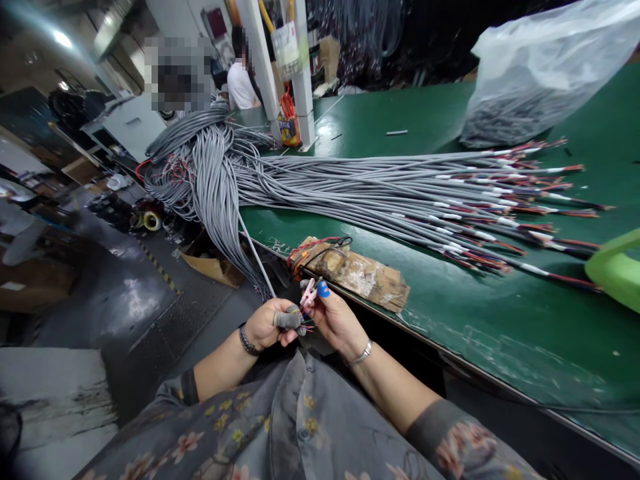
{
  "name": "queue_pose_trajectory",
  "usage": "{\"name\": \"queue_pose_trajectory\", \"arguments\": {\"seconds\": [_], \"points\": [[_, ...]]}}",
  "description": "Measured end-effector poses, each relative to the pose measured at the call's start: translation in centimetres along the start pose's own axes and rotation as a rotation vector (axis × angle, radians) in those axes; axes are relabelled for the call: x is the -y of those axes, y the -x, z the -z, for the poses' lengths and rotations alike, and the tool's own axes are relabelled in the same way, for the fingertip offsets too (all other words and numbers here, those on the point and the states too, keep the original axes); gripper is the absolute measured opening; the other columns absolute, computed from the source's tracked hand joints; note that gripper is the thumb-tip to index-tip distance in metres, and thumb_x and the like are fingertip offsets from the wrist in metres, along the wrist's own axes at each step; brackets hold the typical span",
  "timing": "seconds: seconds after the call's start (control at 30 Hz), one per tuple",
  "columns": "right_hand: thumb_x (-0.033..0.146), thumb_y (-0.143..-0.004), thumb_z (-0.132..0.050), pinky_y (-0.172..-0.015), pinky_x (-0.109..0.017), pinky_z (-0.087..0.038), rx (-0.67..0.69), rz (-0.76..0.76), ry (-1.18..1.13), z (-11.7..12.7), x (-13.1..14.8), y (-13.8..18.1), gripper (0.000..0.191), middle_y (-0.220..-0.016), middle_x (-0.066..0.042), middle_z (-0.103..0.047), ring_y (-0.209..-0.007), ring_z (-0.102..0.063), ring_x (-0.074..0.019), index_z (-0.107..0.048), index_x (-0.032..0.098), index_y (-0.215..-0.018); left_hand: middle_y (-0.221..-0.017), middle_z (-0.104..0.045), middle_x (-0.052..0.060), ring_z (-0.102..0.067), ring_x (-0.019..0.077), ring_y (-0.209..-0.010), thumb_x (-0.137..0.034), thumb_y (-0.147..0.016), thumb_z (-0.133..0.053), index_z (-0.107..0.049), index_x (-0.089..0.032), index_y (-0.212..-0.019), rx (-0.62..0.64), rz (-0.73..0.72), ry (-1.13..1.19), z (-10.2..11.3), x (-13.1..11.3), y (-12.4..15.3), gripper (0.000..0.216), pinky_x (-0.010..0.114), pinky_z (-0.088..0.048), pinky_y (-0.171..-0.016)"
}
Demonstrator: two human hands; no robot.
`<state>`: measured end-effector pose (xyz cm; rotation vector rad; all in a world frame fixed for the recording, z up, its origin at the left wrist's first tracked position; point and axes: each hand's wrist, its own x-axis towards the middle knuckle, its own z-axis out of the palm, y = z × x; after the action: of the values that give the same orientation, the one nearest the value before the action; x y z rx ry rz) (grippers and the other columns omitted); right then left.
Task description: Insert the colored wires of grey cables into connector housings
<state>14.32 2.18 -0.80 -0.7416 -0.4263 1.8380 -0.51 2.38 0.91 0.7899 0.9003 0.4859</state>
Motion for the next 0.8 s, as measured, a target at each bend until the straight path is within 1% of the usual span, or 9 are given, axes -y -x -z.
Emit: {"name": "queue_pose_trajectory", "arguments": {"seconds": [0.2,0.37,0.57,0.8], "points": [[0.058,-0.052,-0.083,-0.049,-0.021,-0.044,-0.035,0.019,-0.004,-0.25,0.05,-0.05,0.045,-0.06,0.002,-0.06,-0.051,-0.047,-0.0086,-0.074,0.019,-0.072,-0.04,-0.056,0.0,-0.043,0.0073,-0.027,-0.05,-0.043,-0.084,-0.06,-0.01,-0.059,0.012,0.027,-0.029,0.25,0.13,-0.07,0.049,0.017,-0.031,-0.028],[0.057,-0.05,-0.084,-0.051,-0.021,-0.045,-0.046,0.034,-0.018,-0.41,0.19,0.04,0.044,-0.059,0.002,-0.06,-0.053,-0.048,-0.0089,-0.073,0.019,-0.068,-0.039,-0.055,0.0,-0.042,0.0068,-0.026,-0.052,-0.044,-0.084,-0.06,-0.011,-0.058,0.01,0.008,-0.035,0.03,0.04,0.18,0.05,0.017,-0.029,-0.027],[0.059,-0.053,-0.082,-0.049,-0.022,-0.043,-0.022,0.01,-0.013,-0.5,0.24,0.25,0.044,-0.057,0.001,-0.058,-0.052,-0.048,-0.0097,-0.071,0.018,-0.064,-0.039,-0.055,-0.001,-0.042,0.0063,-0.027,-0.049,-0.047,-0.082,-0.059,-0.012,-0.058,-0.056,-0.033,-0.035,-0.16,0.32,0.18,0.045,0.017,-0.029,-0.027],[0.061,-0.049,-0.083,-0.049,-0.021,-0.042,-0.048,0.03,0.01,-0.49,0.21,0.16,0.047,-0.055,0.002,-0.058,-0.052,-0.047,-0.0091,-0.069,0.018,-0.061,-0.04,-0.055,-0.002,-0.041,0.0056,-0.027,-0.046,-0.049,-0.078,-0.057,-0.013,-0.057,-0.104,-0.049,-0.093,-0.34,0.34,0.12,0.04,0.017,-0.028,-0.028]]}}
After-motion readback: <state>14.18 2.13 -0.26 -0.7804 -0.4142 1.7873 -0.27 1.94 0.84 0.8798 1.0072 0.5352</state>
